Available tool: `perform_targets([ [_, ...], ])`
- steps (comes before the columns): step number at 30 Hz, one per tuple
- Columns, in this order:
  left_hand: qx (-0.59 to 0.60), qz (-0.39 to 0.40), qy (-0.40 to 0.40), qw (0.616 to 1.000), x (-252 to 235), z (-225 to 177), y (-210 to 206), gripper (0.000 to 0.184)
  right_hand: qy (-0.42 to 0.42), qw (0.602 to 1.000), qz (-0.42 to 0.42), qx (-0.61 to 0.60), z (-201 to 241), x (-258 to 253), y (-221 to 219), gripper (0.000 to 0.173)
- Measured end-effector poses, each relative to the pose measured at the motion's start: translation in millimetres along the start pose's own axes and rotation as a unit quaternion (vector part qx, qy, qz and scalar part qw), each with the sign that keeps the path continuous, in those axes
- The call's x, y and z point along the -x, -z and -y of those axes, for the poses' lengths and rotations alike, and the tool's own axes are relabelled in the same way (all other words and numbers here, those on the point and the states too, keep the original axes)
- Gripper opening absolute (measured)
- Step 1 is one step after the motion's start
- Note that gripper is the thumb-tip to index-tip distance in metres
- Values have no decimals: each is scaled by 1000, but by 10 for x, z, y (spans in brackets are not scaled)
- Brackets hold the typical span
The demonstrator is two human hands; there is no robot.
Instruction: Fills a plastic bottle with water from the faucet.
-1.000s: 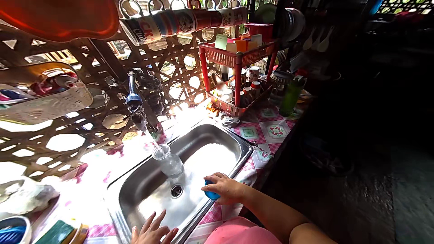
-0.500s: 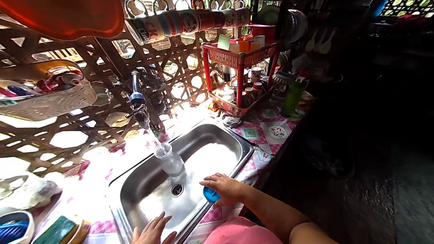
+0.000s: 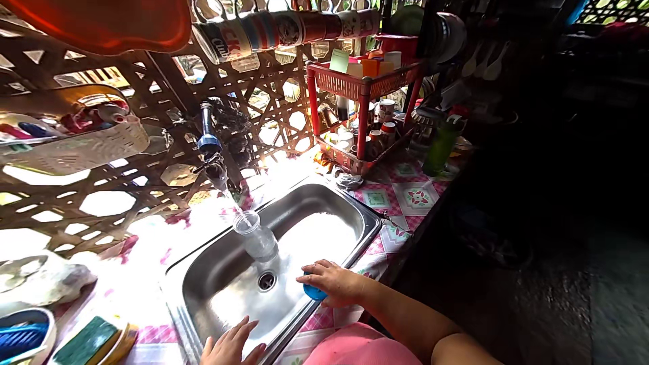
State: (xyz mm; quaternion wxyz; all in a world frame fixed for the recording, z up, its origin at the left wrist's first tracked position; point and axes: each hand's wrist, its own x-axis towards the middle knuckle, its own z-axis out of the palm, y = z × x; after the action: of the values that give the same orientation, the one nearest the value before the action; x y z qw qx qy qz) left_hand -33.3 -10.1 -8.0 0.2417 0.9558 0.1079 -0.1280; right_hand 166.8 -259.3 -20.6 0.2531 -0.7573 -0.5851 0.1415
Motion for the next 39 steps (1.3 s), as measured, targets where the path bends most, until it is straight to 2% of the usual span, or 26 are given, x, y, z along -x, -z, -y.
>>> perform_targets([
  [10, -2, 32, 16, 999, -35, -40, 9, 59, -4, 999, 24, -41, 20, -41, -45, 79],
  [21, -4, 17, 16, 1000, -27, -13, -15, 58, 1, 999, 23, -45, 4, -59, -55, 76],
  [23, 9, -29, 4, 1000, -9, -4, -37, 49, -4, 998, 35, -44, 11, -62, -41, 76],
  [25, 28, -110, -15, 993, 12, -7, -57, 48, -12, 998, 51, -45, 35, -65, -16, 74],
  [28, 33, -275, -53, 959, 10, -35, -77, 45, -16, 997, 68, -38, 68, -64, 8, 71],
  [30, 28, -355, -43, 933, 5, -60, -61, 38, -4, 998, 47, -30, 50, -61, -39, 72],
  [32, 43, -406, -41, 912, 10, -40, -57, 33, 4, 999, 32, -31, 31, -61, -69, 74],
  [35, 49, -474, -58, 877, -18, 15, -106, 39, 4, 999, 27, -31, 22, -68, -60, 75],
  [39, 62, -480, -55, 873, 8, -7, -87, 41, 0, 999, 49, -22, 24, -95, -39, 71],
])
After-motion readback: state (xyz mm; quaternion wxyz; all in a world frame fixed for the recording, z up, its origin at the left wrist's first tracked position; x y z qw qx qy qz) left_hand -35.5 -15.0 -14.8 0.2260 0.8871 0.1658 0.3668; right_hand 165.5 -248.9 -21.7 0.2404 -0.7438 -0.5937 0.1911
